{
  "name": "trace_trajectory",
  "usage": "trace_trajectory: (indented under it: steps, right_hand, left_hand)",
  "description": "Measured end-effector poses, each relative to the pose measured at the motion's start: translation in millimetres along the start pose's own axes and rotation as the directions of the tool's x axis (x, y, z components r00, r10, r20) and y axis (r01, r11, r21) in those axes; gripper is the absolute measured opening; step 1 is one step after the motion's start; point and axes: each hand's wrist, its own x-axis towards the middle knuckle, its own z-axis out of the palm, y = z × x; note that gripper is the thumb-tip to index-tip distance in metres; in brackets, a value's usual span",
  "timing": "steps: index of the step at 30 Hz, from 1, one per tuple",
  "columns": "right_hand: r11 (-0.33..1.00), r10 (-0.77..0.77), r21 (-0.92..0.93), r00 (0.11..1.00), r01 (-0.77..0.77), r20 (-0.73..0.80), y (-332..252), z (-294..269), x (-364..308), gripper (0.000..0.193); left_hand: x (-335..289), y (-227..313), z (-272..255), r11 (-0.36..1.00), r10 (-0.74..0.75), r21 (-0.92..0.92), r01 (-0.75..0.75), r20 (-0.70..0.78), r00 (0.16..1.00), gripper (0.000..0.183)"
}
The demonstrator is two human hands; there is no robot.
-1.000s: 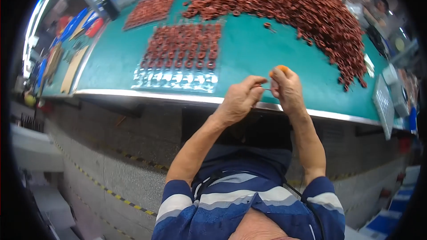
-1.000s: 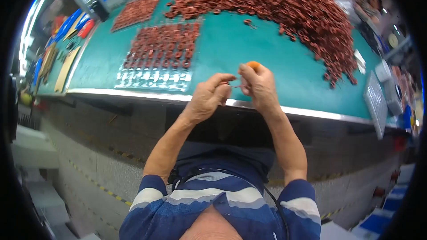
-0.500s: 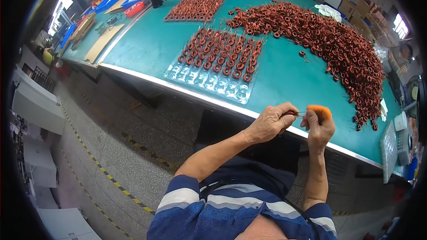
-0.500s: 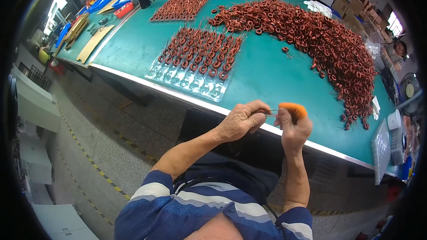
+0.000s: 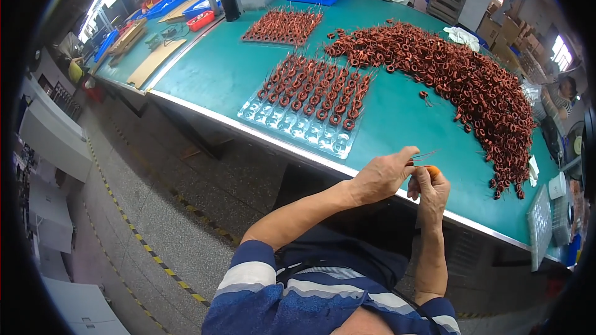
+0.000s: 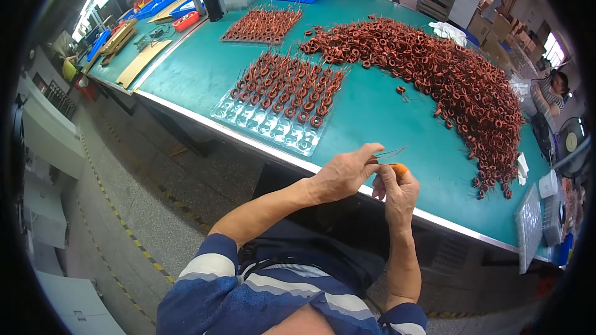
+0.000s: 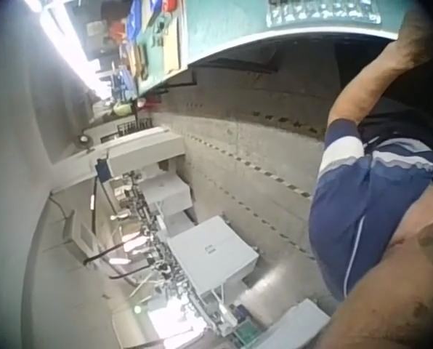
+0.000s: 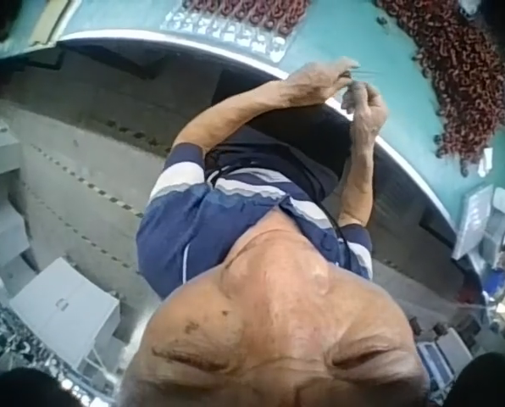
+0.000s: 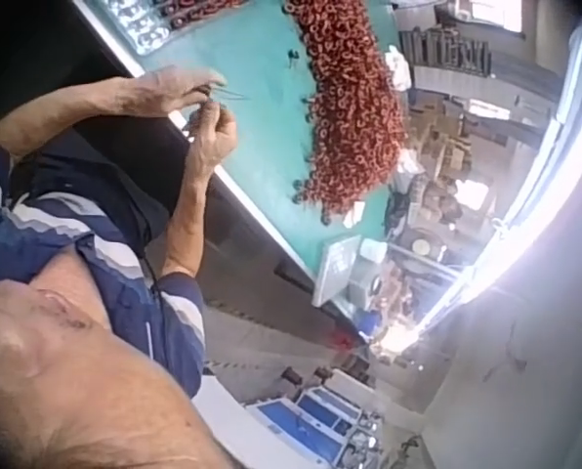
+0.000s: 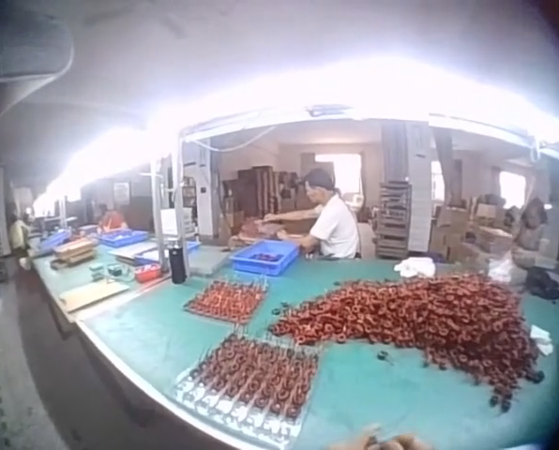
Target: The recorder is using a small finger-mounted tool to strip the ends of copper wires on small electronic inductor components.
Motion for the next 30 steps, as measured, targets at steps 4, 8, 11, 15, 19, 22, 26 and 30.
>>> trace_trajectory:
  steps: [4,8,11,15,19,22,26,30]
  right_hand:
    - [0.989,0.046,0.141,0.998,-0.051,0.034,-2,-5,3,0.025]
    - [0.948,0.129,0.275,0.984,-0.159,0.123,-5,-16,6,0.022]
    - [0.904,0.202,0.349,0.965,-0.249,0.165,-5,-19,5,0.02]
    - [0.876,0.314,0.3,0.919,-0.377,0.238,0,-22,6,0.02]
    - [0.885,0.329,0.25,0.907,-0.394,0.264,13,-26,6,0.02]
    - [0.948,0.294,0.092,0.948,-0.305,0.122,9,-27,7,0.02]
    - [0.957,-0.019,-0.289,1.0,0.025,0.022,-7,-6,19,0.022]
    - [0.928,-0.066,-0.366,0.997,0.072,0.029,-31,3,26,0.019]
  left_hand:
    - [11,-5,-4,0.934,0.258,0.221,-0.282,0.131,0.957,0.022]
    - [20,12,-22,0.97,0.195,0.065,-0.235,0.37,0.908,0.022]
    - [22,15,-27,0.957,0.202,0.091,-0.274,0.467,0.861,0.024]
    - [22,13,-33,0.89,0.208,0.228,-0.394,0.567,0.797,0.024]
    - [23,13,-30,0.683,0.328,0.35,-0.641,0.636,0.698,0.02]
    - [23,10,-17,0.57,0.329,0.465,-0.677,0.626,0.707,0.018]
    - [15,-8,-14,0.794,0.307,0.403,-0.455,0.38,0.873,0.015]
    - [9,-8,-8,0.835,0.279,0.432,-0.341,0.201,0.939,0.026]
